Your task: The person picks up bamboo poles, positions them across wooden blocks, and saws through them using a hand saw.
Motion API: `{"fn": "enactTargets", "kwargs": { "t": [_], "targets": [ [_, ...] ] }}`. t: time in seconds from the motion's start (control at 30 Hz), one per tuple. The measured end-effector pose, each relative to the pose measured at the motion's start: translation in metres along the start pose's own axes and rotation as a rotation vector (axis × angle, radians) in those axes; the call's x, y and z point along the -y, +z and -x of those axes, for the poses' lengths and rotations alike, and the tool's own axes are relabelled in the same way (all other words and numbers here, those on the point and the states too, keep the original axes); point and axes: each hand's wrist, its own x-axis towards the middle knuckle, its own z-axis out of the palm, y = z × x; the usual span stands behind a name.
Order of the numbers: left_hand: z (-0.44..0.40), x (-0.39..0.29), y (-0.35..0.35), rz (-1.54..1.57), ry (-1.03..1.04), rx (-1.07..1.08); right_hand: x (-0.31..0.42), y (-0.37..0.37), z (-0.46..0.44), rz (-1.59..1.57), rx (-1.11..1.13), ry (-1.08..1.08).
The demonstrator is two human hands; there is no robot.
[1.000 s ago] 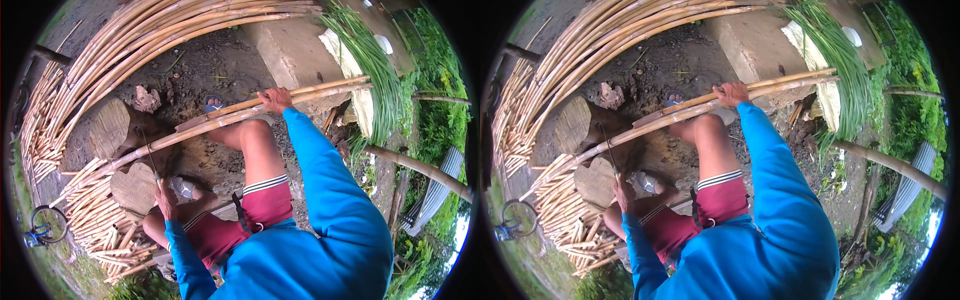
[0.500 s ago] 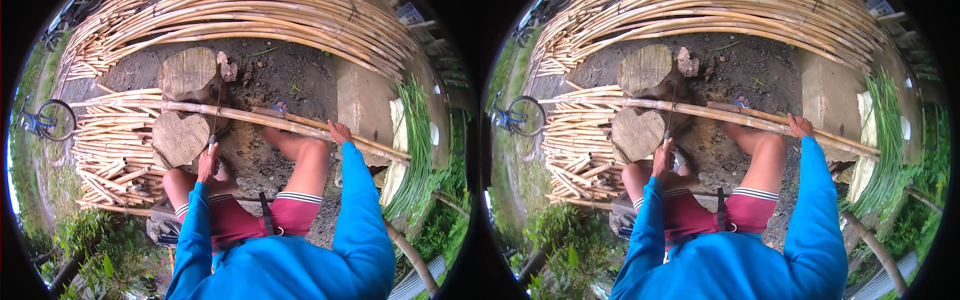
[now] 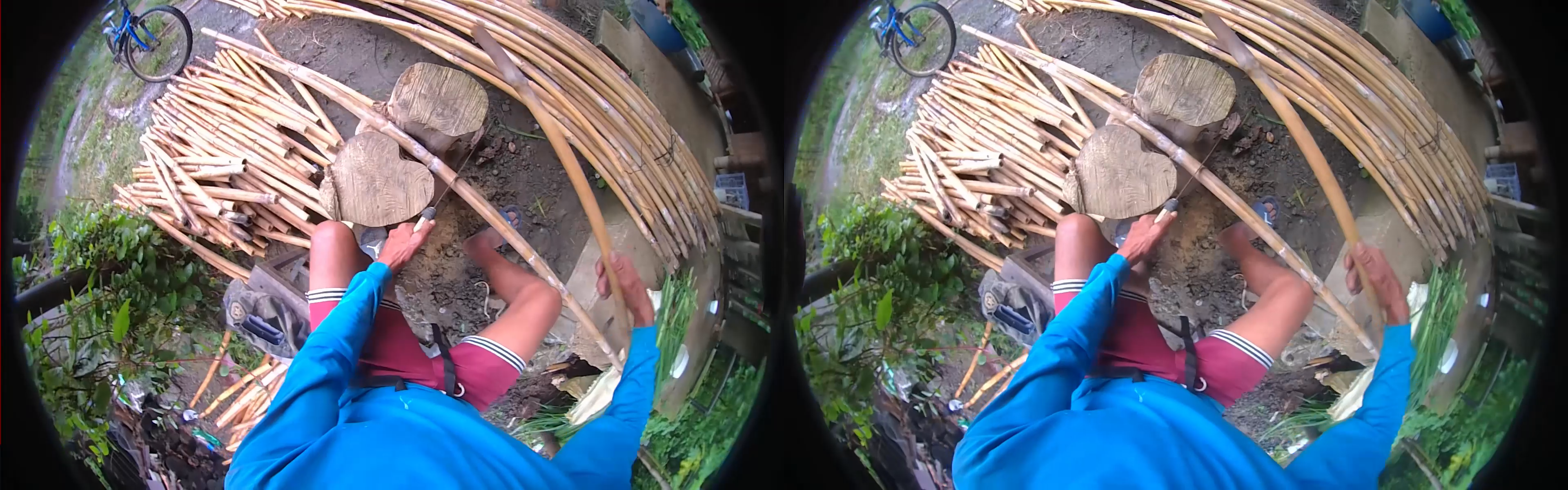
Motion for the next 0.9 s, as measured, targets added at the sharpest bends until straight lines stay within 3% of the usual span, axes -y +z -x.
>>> {"fn": "enactTargets", "kwargs": {
  "t": [0.07,0.13,0.17,0.33,0.4,0.47,0.5,0.57,0.6,0.67,0.77,0.9],
  "targets": [
    [0.005,-0.006,-0.006,0.050,-0.025,0.090,-0.038,0.013,0.019,0.018,0.177,0.074],
    [0.011,-0.011,-0.010,0.061,-0.036,0.092,-0.061,0.052,0.036,-0.008,0.055,-0.024],
    [0.012,-0.012,-0.013,0.053,-0.036,0.104,-0.063,0.060,0.044,-0.060,0.069,0.081],
    [0.006,-0.004,-0.011,0.097,0.011,0.108,0.015,0.088,0.054,-0.181,0.044,0.247],
    [0.007,-0.008,-0.008,0.115,0.017,0.109,0.071,0.088,0.052,-0.254,0.021,0.108],
    [0.006,-0.003,-0.006,0.158,0.063,0.073,0.081,0.092,0.069,-0.416,0.085,0.101],
    [0.003,-0.005,-0.008,0.150,-0.035,0.159,0.083,0.098,0.074,-0.577,0.176,0.099],
    [0.006,-0.006,-0.010,0.180,-0.016,0.100,0.036,0.120,0.090,-0.560,0.279,0.284],
    [0.007,-0.005,-0.008,0.177,0.003,0.085,0.023,0.151,0.100,-0.475,0.059,0.322],
    [0.006,-0.004,-0.016,0.232,-0.039,0.176,0.001,0.176,0.104,-0.314,-0.071,0.352],
    [0.006,-0.003,-0.017,0.245,-0.011,0.181,0.040,0.193,0.094,-0.181,-0.179,0.322],
    [0.006,-0.001,-0.017,0.253,-0.017,0.191,0.090,0.205,0.046,-0.213,-0.158,0.184]
  ]
}}
